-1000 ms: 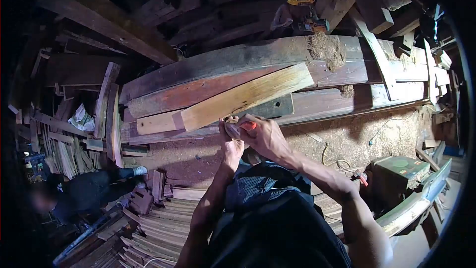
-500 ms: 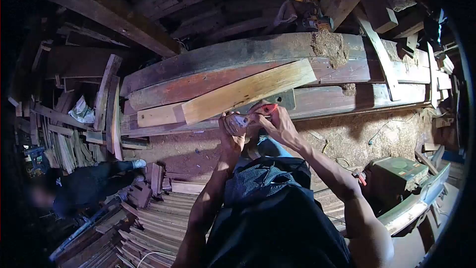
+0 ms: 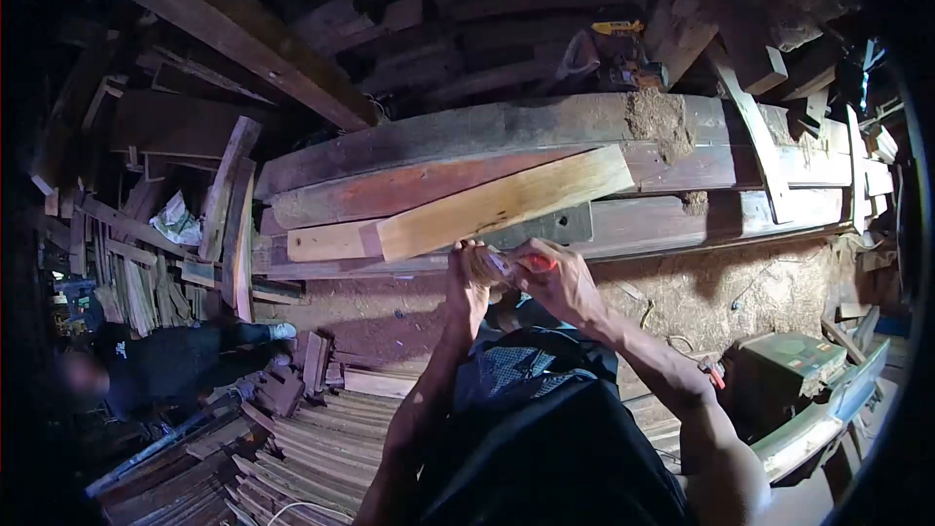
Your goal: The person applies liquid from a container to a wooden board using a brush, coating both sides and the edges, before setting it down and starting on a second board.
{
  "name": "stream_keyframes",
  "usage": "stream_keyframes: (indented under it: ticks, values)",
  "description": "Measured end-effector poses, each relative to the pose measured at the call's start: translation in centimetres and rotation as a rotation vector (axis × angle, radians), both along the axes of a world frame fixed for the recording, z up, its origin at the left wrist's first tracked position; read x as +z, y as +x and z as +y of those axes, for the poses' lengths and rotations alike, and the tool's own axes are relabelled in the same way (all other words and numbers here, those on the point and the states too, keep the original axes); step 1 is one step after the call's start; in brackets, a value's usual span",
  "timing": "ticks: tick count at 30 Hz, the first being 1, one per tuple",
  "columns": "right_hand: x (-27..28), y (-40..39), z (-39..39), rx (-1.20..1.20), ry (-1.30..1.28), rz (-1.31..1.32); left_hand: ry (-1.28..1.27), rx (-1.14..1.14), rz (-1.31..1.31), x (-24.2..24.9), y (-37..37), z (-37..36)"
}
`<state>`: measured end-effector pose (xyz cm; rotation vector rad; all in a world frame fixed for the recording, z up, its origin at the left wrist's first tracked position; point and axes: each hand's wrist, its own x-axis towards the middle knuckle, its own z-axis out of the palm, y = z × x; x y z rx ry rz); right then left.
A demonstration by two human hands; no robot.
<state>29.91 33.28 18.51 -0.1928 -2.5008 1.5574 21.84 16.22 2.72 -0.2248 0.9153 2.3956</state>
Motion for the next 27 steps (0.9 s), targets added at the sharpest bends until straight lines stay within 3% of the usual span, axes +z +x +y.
stream_keyframes:
  ticks: [6, 10, 14, 16, 18, 19, 22, 24, 26, 27]
  values:
    - [2.5, 0.6, 0.3, -0.085, 0.012, 0.032, -0.011, 0.030, -0.105, -1.7, 0.3, -0.3]
    - [1.6, 1.1, 2.2, -0.130, 0.053, 0.004, 0.126, 0.024, -0.018, -2.8, 0.4, -1.0]
    - [0.4, 1.6, 4.9, -0.251, -0.167, -0.026, 0.081, 0.008, 0.003, -1.0, 0.8, -0.9]
    - [-0.1, 1.6, 6.7, -0.276, -0.080, -0.123, 0.002, -0.035, -0.215, -1.7, -0.2, -1.7]
    - [-7.2, 1.9, 9.3, -0.401, 0.061, -0.029, -0.061, 0.025, -0.262, 0.1, 0.0, -1.0]
    - [-11.7, 1.0, 10.9, -0.421, -0.101, 0.009, -0.081, 0.077, -0.300, 0.1, -0.3, -0.9]
    - [-15.4, -1.7, 13.9, -0.342, -0.324, -0.017, -0.019, 0.048, -0.370, -1.1, -1.0, -2.2]
    - [-18.4, -3.0, 15.2, -0.387, -0.369, 0.039, 0.180, 0.021, -0.408, -1.6, -1.1, -2.5]
    - [-22.0, -2.5, 17.3, -0.407, 0.207, 0.148, 0.193, 0.026, -0.396, -1.6, -1.0, -3.2]
    - [-20.8, -1.6, 17.7, -0.367, -0.069, 0.109, 0.223, 0.004, -0.422, -1.6, -1.2, -3.6]
